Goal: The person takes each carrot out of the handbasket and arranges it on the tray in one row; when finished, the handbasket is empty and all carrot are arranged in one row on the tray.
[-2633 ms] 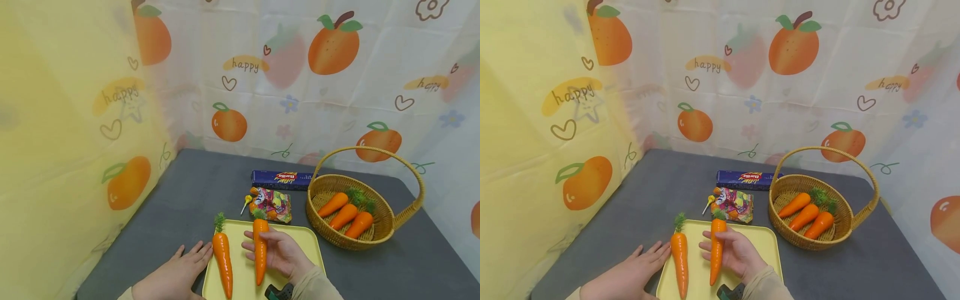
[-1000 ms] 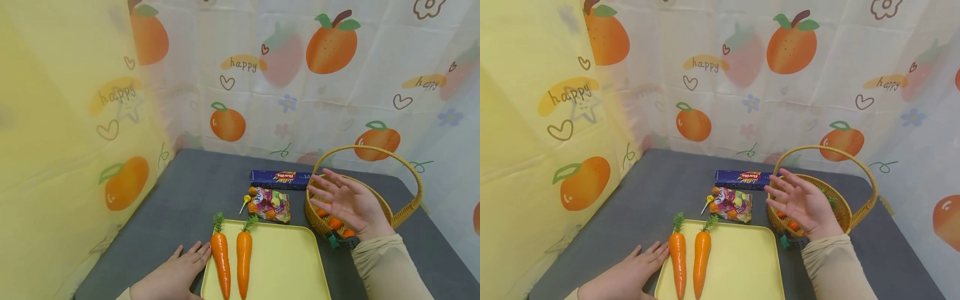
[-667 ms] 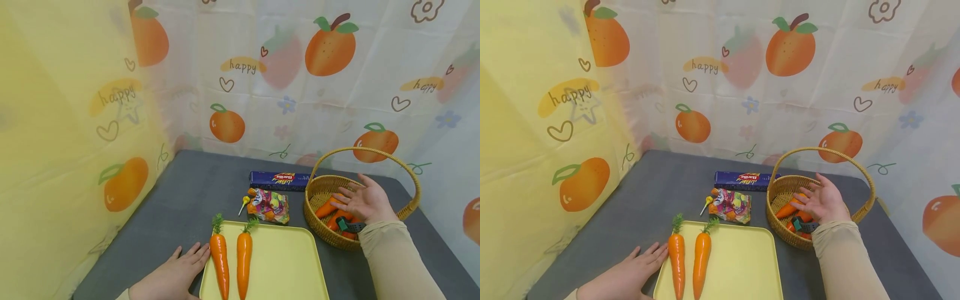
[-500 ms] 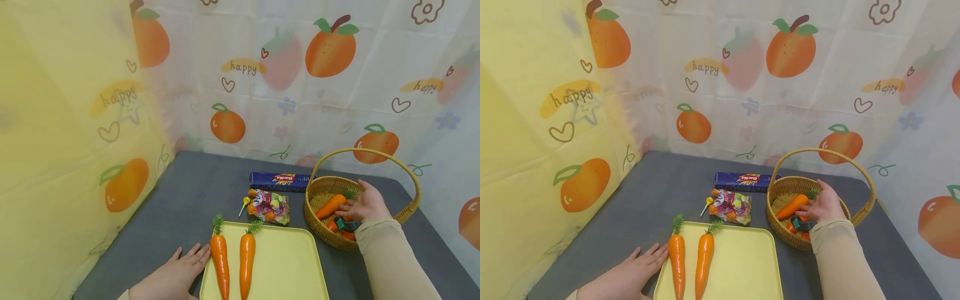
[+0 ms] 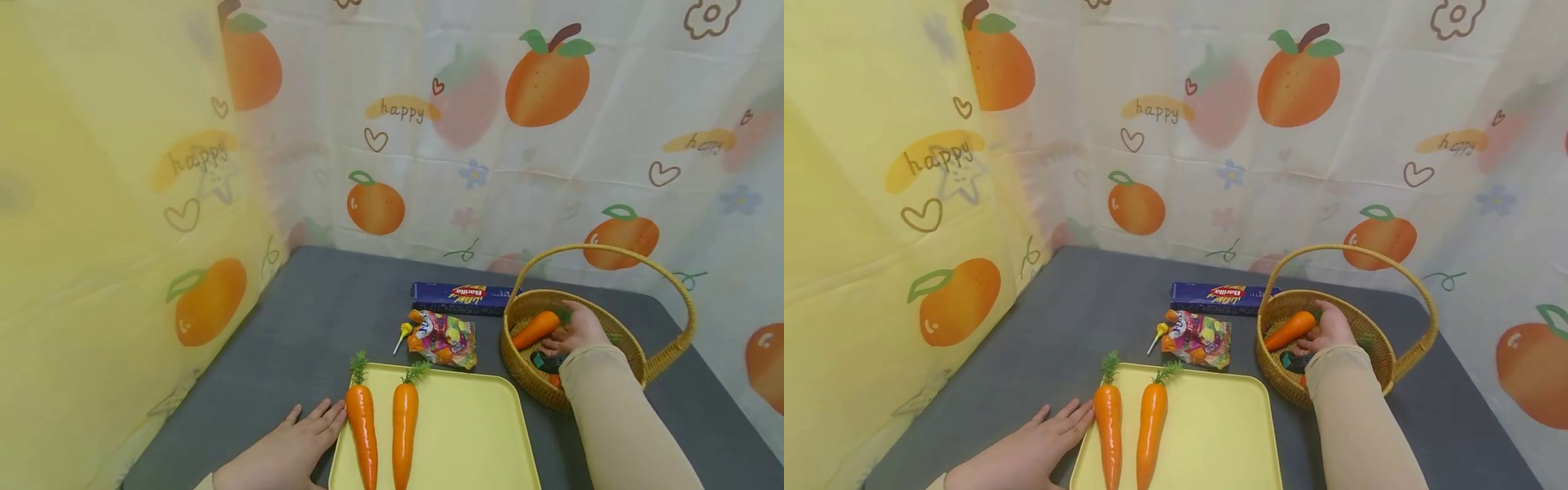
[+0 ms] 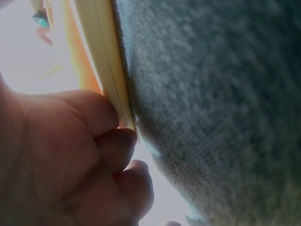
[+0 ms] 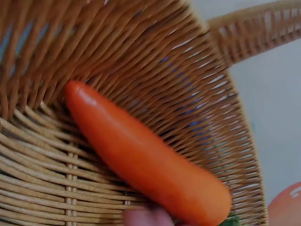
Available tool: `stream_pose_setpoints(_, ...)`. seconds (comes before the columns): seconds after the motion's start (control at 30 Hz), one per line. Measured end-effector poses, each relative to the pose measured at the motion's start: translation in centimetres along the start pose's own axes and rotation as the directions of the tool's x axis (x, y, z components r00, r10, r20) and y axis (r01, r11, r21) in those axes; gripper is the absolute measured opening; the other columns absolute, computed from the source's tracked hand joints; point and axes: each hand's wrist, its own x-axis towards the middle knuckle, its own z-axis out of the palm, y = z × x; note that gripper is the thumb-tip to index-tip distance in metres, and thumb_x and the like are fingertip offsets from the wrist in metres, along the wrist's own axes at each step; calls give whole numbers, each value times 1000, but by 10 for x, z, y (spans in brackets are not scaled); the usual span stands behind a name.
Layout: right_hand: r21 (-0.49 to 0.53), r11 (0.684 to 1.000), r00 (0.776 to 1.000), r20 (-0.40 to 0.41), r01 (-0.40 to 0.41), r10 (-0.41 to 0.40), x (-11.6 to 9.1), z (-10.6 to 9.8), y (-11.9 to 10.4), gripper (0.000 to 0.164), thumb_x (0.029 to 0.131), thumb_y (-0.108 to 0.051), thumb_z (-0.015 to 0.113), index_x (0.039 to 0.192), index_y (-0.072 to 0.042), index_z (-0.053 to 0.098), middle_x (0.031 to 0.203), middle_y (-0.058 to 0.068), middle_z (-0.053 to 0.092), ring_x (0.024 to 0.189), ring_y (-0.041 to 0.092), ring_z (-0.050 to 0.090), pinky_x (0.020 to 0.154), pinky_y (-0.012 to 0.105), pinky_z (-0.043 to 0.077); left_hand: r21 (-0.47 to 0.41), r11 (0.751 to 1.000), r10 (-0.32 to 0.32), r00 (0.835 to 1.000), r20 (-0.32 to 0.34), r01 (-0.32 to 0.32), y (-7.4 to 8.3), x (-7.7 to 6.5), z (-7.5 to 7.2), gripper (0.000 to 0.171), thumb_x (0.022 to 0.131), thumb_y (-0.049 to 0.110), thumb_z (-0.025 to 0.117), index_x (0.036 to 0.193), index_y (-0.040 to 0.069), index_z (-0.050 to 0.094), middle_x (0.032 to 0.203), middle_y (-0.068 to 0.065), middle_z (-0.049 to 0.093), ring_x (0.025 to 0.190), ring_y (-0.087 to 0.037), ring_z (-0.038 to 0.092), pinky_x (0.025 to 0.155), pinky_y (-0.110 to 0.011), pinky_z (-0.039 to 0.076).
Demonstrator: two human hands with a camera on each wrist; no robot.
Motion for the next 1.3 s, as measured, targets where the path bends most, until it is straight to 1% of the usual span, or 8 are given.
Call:
stream_pose_setpoints(0.43, -15, 1000, 997, 77, -5, 7, 19, -11, 2, 78, 118, -48, 29, 179, -20, -11, 185, 11, 15, 173, 26, 10, 138, 49, 19, 6, 1000, 16, 1000, -22, -16, 5, 0, -1, 114, 86, 78, 80, 174, 16, 39, 181, -1, 34, 169, -35, 30, 126, -79, 25)
stream_pose_setpoints(0.53, -32, 999, 993, 119, -12, 16, 21, -9, 4, 76, 118, -44, 41, 179, -22, 1, 156, 15, 57, 164, 28, 37, 135, 46, 30, 5, 1000, 25, 999, -22, -24, 4, -1, -1, 114, 86, 78, 80, 174, 16, 40, 181, -2, 34, 168, -35, 31, 126, -79, 26)
stream_pose_setpoints(0.63, -67, 998, 991, 131, -10, 19, 21, -6, 6, 57, 116, -38, 54, 163, -16, 31, 110, 4, 75, 127, 24, 69, 117, 43, 54, 5, 1000, 29, 999, -22, -29, 4, -2, -1, 114, 87, 78, 80, 174, 15, 40, 181, -2, 34, 168, -35, 31, 126, -79, 26)
stream_pose_setpoints(0.73, -63, 998, 992, 127, 9, -1, 19, -4, 7, 32, 115, -32, 60, 136, -13, 46, 95, 3, 78, 97, 19, 77, 94, 38, 65, -1, 1000, 21, 1000, -21, -21, 6, -2, -2, 113, 87, 77, 80, 173, 15, 40, 181, -3, 35, 168, -36, 32, 126, -79, 26)
stream_pose_setpoints(0.87, 2, 999, 987, 155, 34, -33, 17, -3, 5, 26, 116, -27, 58, 136, -17, 44, 99, 4, 78, 96, 20, 78, 93, 39, 66, -10, 1000, 6, 1000, -19, -6, 6, -1, -1, 114, 86, 78, 79, 173, 16, 40, 181, -2, 35, 168, -36, 32, 125, -80, 26)
stream_pose_setpoints(1.03, 100, 995, 966, 253, 24, -49, 9, 0, -2, 67, 118, -23, 53, 173, -31, 16, 108, 8, 78, 105, 25, 80, 115, 44, 57, -16, 1000, -4, 1000, -15, 3, 3, 0, 0, 114, 86, 77, 81, 173, 16, 41, 181, -2, 36, 168, -36, 32, 125, -80, 26)
stream_pose_setpoints(1.13, 157, 987, 952, 296, 36, -82, 1, 1, -5, 85, 118, -20, 54, 178, -35, -5, 114, 10, 75, 108, 31, 79, 128, 46, 42, -15, 1000, -8, 1000, -13, 8, 2, 0, 0, 115, 85, 77, 82, 173, 15, 41, 181, -2, 36, 168, -36, 32, 126, -80, 26)
stream_pose_setpoints(1.3, 239, 968, 901, 400, 77, -171, -18, 0, -4, 51, 118, -16, 52, 163, -23, 29, 125, 14, 70, 116, 38, 76, 120, 53, 52, -21, 1000, -5, 1000, -14, 5, 1, -1, -1, 115, 86, 77, 81, 173, 14, 41, 181, -3, 35, 168, -36, 31, 125, -80, 26)
